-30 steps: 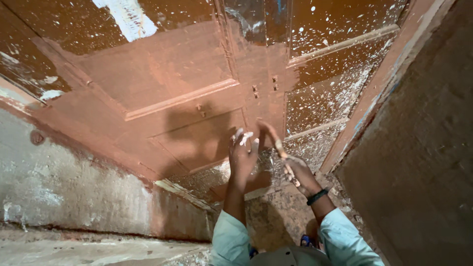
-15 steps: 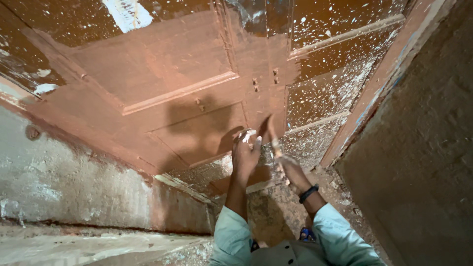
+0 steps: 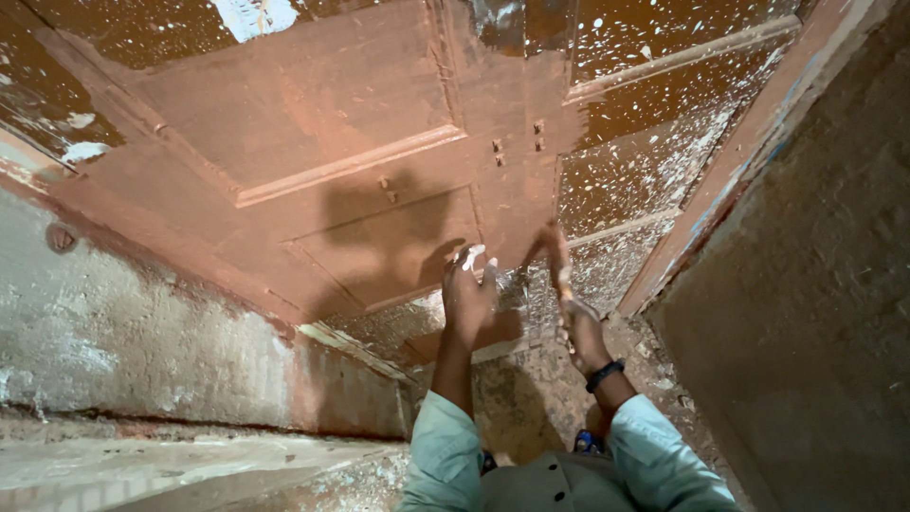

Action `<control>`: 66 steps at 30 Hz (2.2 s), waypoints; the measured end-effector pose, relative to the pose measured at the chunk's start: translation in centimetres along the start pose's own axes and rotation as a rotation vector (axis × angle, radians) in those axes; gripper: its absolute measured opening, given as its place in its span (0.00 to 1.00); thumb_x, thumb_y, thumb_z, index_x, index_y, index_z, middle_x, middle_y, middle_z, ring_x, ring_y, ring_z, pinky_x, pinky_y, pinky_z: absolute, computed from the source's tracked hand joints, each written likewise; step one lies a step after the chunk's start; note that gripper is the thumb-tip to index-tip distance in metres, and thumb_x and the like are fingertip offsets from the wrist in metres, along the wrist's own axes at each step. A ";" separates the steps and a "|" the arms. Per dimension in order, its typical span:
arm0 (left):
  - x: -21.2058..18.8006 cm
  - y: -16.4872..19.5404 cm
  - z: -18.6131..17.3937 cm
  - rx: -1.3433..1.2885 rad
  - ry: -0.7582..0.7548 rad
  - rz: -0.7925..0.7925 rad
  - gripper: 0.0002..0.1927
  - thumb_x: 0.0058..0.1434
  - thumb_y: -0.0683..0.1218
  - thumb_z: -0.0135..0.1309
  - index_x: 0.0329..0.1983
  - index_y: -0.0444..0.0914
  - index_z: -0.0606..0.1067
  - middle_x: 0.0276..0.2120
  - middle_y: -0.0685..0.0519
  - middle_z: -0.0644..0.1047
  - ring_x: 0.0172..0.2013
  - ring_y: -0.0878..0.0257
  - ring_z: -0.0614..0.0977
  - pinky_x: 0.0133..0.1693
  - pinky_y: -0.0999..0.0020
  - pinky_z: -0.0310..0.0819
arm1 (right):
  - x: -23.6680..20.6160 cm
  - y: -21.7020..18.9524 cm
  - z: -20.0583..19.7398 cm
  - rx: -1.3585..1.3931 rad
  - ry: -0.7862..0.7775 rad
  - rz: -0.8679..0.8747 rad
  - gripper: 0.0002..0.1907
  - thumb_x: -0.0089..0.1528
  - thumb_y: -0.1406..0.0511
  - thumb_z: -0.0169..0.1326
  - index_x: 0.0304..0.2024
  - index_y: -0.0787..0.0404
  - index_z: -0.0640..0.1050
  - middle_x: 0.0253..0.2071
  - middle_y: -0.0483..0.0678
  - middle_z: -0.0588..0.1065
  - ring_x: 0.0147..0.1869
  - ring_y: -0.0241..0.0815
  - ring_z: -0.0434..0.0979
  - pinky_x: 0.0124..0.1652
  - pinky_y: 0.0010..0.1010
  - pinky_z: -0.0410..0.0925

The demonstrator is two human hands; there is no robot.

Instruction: The person paints a wooden door and adjacent metal gate with a paintbrush, applying reddish-brown paint to the door panels, frame, and gate bars. The person dips the brush into a paint can on the floor to reload paint as needed.

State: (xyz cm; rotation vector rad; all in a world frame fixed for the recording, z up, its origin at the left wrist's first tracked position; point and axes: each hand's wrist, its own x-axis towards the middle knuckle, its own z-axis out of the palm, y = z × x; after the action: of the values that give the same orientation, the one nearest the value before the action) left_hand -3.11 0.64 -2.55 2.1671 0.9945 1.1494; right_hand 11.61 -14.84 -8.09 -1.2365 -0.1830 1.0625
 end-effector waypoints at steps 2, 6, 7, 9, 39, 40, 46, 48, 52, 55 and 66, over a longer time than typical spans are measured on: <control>-0.1 -0.2 0.2 0.008 0.011 0.046 0.18 0.62 0.46 0.59 0.52 0.32 0.77 0.50 0.36 0.79 0.53 0.39 0.79 0.57 0.51 0.71 | -0.2 -0.3 -0.6 0.145 0.012 -0.020 0.08 0.69 0.63 0.42 0.43 0.61 0.67 0.24 0.41 0.65 0.20 0.34 0.60 0.19 0.27 0.58; 0.0 0.1 0.3 -0.055 -0.175 -0.218 0.18 0.64 0.48 0.54 0.54 0.36 0.76 0.49 0.42 0.81 0.50 0.48 0.84 0.56 0.57 0.76 | 0.0 -1.1 -0.7 0.090 0.056 -0.038 0.08 0.70 0.62 0.42 0.45 0.61 0.66 0.25 0.41 0.64 0.20 0.33 0.59 0.19 0.26 0.58; 0.0 0.2 0.3 -0.040 -0.138 -0.157 0.18 0.63 0.48 0.55 0.54 0.35 0.77 0.50 0.41 0.80 0.51 0.46 0.82 0.56 0.56 0.75 | 0.1 -1.1 -0.5 0.078 0.029 -0.023 0.07 0.70 0.63 0.42 0.46 0.60 0.67 0.25 0.41 0.65 0.20 0.32 0.59 0.19 0.25 0.57; -0.2 0.4 0.2 -0.006 -0.067 -0.038 0.19 0.62 0.46 0.57 0.53 0.32 0.77 0.50 0.38 0.80 0.53 0.42 0.80 0.57 0.53 0.72 | 0.4 -0.7 0.5 0.055 -0.026 0.012 0.07 0.68 0.63 0.44 0.47 0.57 0.70 0.24 0.41 0.66 0.20 0.32 0.59 0.18 0.24 0.55; 1.0 3.0 -0.5 0.014 -0.012 0.161 0.21 0.60 0.42 0.58 0.57 0.33 0.74 0.53 0.35 0.78 0.57 0.40 0.78 0.62 0.50 0.69 | -0.2 0.0 1.7 -0.081 -0.215 0.000 0.14 0.67 0.65 0.46 0.52 0.65 0.74 0.27 0.46 0.75 0.22 0.34 0.71 0.20 0.25 0.67; 1.2 3.0 -0.6 0.011 0.006 0.157 0.21 0.60 0.42 0.58 0.57 0.33 0.75 0.53 0.35 0.78 0.57 0.39 0.78 0.62 0.50 0.69 | -0.6 0.2 2.3 -0.126 -0.274 -0.015 0.15 0.67 0.65 0.46 0.54 0.65 0.75 0.27 0.46 0.76 0.22 0.33 0.72 0.21 0.23 0.66; 1.7 3.4 -1.5 -0.069 0.097 0.171 0.21 0.62 0.44 0.58 0.57 0.32 0.74 0.56 0.37 0.76 0.58 0.40 0.76 0.61 0.50 0.69 | -1.8 0.0 3.8 -0.292 -0.370 -0.025 0.20 0.67 0.65 0.50 0.61 0.64 0.74 0.26 0.46 0.76 0.21 0.32 0.71 0.20 0.23 0.65; 1.7 3.6 -1.7 -0.008 0.109 0.202 0.20 0.64 0.44 0.59 0.57 0.32 0.74 0.57 0.36 0.75 0.60 0.39 0.74 0.62 0.49 0.67 | -1.4 -1.0 3.1 -0.269 -0.262 -0.007 0.21 0.66 0.66 0.48 0.61 0.65 0.72 0.27 0.46 0.78 0.21 0.33 0.71 0.20 0.24 0.66; 1.7 4.0 -1.7 0.010 0.129 0.196 0.19 0.64 0.45 0.59 0.56 0.33 0.75 0.55 0.37 0.76 0.59 0.41 0.74 0.62 0.50 0.67 | -0.7 -2.7 0.8 0.134 -0.094 -0.100 0.18 0.66 0.66 0.45 0.57 0.68 0.68 0.25 0.44 0.73 0.21 0.34 0.71 0.20 0.26 0.69; 1.7 4.5 -1.6 -0.007 0.119 0.182 0.20 0.63 0.45 0.59 0.56 0.33 0.75 0.54 0.38 0.76 0.59 0.41 0.74 0.62 0.50 0.67 | -0.2 -3.3 0.0 0.244 -0.051 -0.202 0.14 0.69 0.65 0.46 0.52 0.69 0.66 0.25 0.44 0.72 0.20 0.33 0.68 0.18 0.23 0.65; 1.9 4.3 -1.6 -0.060 0.263 0.220 0.16 0.63 0.41 0.56 0.54 0.32 0.76 0.56 0.39 0.77 0.61 0.40 0.76 0.64 0.49 0.69 | -0.1 -3.0 1.9 -0.088 -0.387 -0.024 0.16 0.67 0.65 0.52 0.55 0.64 0.78 0.28 0.46 0.78 0.24 0.31 0.76 0.21 0.20 0.69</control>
State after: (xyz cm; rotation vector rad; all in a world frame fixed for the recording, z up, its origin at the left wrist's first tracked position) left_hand -2.13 -0.44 2.19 2.1558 0.8270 1.5794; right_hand 12.02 -13.45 -4.82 -1.0928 -0.5449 1.2768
